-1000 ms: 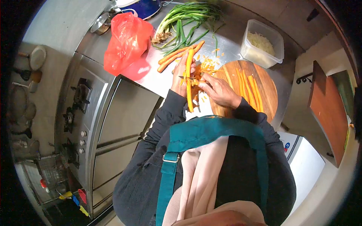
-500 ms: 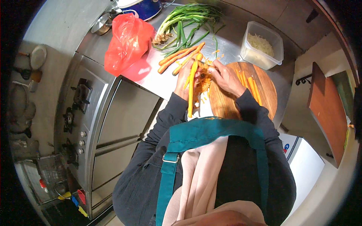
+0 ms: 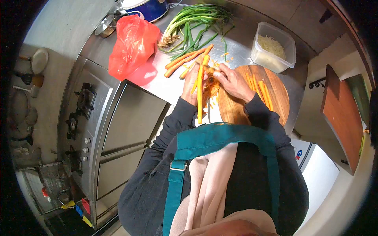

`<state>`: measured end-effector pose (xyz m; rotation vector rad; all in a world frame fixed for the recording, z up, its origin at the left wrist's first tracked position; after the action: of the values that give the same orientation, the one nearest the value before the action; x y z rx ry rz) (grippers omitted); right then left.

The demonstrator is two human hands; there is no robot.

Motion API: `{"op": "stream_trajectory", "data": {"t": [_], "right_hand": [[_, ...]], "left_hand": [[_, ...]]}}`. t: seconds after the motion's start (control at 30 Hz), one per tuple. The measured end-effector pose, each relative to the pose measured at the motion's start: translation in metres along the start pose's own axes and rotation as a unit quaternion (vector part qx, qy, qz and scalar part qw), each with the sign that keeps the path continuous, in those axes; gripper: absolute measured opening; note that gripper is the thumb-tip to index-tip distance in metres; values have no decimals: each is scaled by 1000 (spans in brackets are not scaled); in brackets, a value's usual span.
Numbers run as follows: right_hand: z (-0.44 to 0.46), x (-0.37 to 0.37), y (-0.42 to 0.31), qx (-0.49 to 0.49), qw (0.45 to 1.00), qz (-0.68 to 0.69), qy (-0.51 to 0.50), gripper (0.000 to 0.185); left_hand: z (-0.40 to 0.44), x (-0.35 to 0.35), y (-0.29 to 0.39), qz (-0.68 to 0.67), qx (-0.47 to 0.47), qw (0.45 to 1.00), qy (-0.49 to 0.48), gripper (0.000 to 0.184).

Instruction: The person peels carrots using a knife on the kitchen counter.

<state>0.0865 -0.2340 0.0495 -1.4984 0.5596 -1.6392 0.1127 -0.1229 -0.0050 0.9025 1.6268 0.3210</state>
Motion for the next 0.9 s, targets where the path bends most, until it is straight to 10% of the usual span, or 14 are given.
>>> {"op": "stream_trajectory", "data": {"t": [0.9], "right_hand": [[12, 10, 14, 6, 996, -78, 39, 26]], "left_hand": [[5, 5, -14, -38, 85, 996, 4, 28]]}}
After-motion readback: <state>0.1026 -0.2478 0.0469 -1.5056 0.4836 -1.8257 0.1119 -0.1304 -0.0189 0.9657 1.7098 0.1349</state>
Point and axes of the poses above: each hand's wrist, its own z-axis towards the middle knuckle, its own x-axis out of the back of the hand, y = z × x, the point moved 9 cm from there along z, towards the middle knuckle, and after that the axes turned 3 degrees about -z, right-handed, at the moved point
